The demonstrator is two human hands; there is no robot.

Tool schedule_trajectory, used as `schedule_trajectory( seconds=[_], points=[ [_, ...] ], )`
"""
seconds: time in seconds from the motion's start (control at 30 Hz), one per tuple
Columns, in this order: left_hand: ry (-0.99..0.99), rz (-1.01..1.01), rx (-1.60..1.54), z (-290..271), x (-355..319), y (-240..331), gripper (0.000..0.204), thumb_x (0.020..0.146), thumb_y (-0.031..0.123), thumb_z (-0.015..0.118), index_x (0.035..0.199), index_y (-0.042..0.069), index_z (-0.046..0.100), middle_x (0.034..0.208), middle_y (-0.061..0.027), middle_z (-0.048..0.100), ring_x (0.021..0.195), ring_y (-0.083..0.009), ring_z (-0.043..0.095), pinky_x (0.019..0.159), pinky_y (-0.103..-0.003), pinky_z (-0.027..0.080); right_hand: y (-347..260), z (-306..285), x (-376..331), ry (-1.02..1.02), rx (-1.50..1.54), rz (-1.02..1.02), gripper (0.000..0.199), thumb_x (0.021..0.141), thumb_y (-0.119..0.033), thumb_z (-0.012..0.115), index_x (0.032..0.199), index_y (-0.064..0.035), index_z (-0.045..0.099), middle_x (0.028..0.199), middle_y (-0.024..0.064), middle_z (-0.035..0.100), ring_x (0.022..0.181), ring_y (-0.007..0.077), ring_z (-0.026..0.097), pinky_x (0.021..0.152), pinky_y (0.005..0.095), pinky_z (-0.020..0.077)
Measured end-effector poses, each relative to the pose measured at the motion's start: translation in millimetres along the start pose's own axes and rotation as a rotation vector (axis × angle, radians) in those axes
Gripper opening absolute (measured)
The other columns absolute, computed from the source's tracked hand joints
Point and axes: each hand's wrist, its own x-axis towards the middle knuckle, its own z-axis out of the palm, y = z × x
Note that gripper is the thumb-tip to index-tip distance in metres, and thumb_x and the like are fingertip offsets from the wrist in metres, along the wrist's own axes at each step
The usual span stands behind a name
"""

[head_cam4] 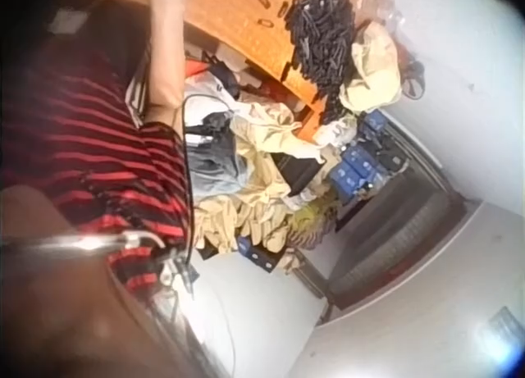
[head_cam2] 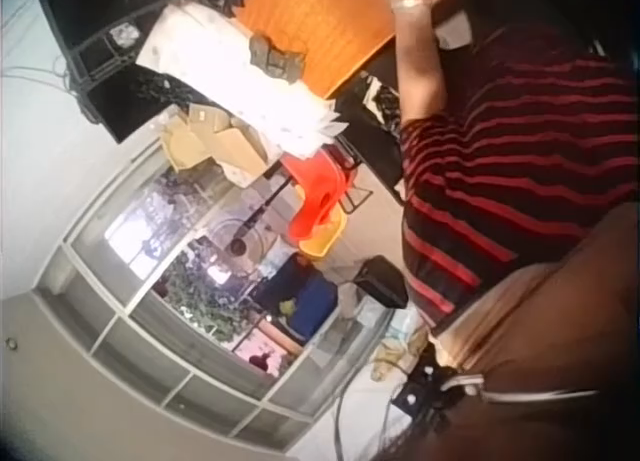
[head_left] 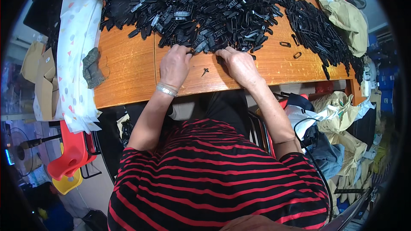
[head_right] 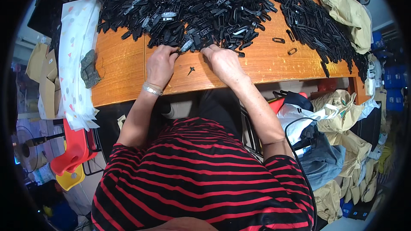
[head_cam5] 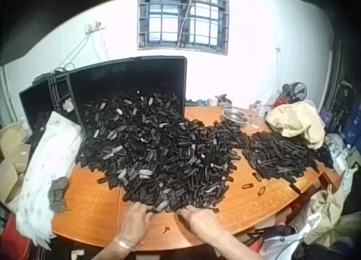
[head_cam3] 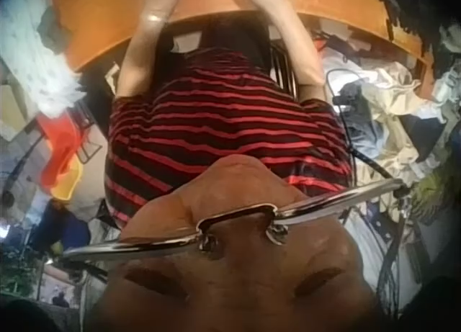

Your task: Sorting and inspecting small black plastic components on a workbench.

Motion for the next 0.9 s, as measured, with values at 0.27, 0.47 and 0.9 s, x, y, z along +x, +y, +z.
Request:
schedule_trajectory(
  seconds=[0.27, 0.47, 0.9],
  points=[
    [0.058, 0.027, 0.074, -15, -12, -3, 0.014, 0.081, 0.015, 0.071, 0.090, 0.005, 0.069, 0.083, -0.0130, 0.062, 0.082, -0.0327, 0.061, 0.071, -0.041, 0.049, -7, 9, 4, 0.144, 0.062, 0.042, 0.016, 0.078, -0.006, 0.070, 0.094, -0.0087, 0.070, 0.089, 0.0069, 0.059, 0.074, 0.0297, 0.064, 0.064, 0.0385, 0.0528],
    [-0.032, 0.019, 0.049, -14, -13, -3, 0.021, 0.077, 0.012, 0.074, 0.094, 0.002, 0.068, 0.086, -0.0146, 0.062, 0.084, -0.0351, 0.059, 0.076, -0.042, 0.048, -1, 19, 4, 0.098, 0.031, 0.020, 0.012, 0.078, -0.004, 0.069, 0.089, -0.0058, 0.067, 0.094, 0.0093, 0.059, 0.077, 0.0304, 0.064, 0.064, 0.0400, 0.0530],
    [-0.154, -0.506, -1.303, -11, -26, 5, 0.025, 0.090, 0.005, 0.066, 0.114, -0.002, 0.061, 0.096, -0.0012, 0.066, 0.079, -0.0066, 0.061, 0.072, -0.021, 0.051, -38, 2, 4, 0.221, 0.448, 0.052, 0.014, 0.081, -0.001, 0.068, 0.092, -0.0031, 0.060, 0.087, 0.0090, 0.059, 0.070, 0.0240, 0.062, 0.059, 0.0343, 0.0498]
  ],
)
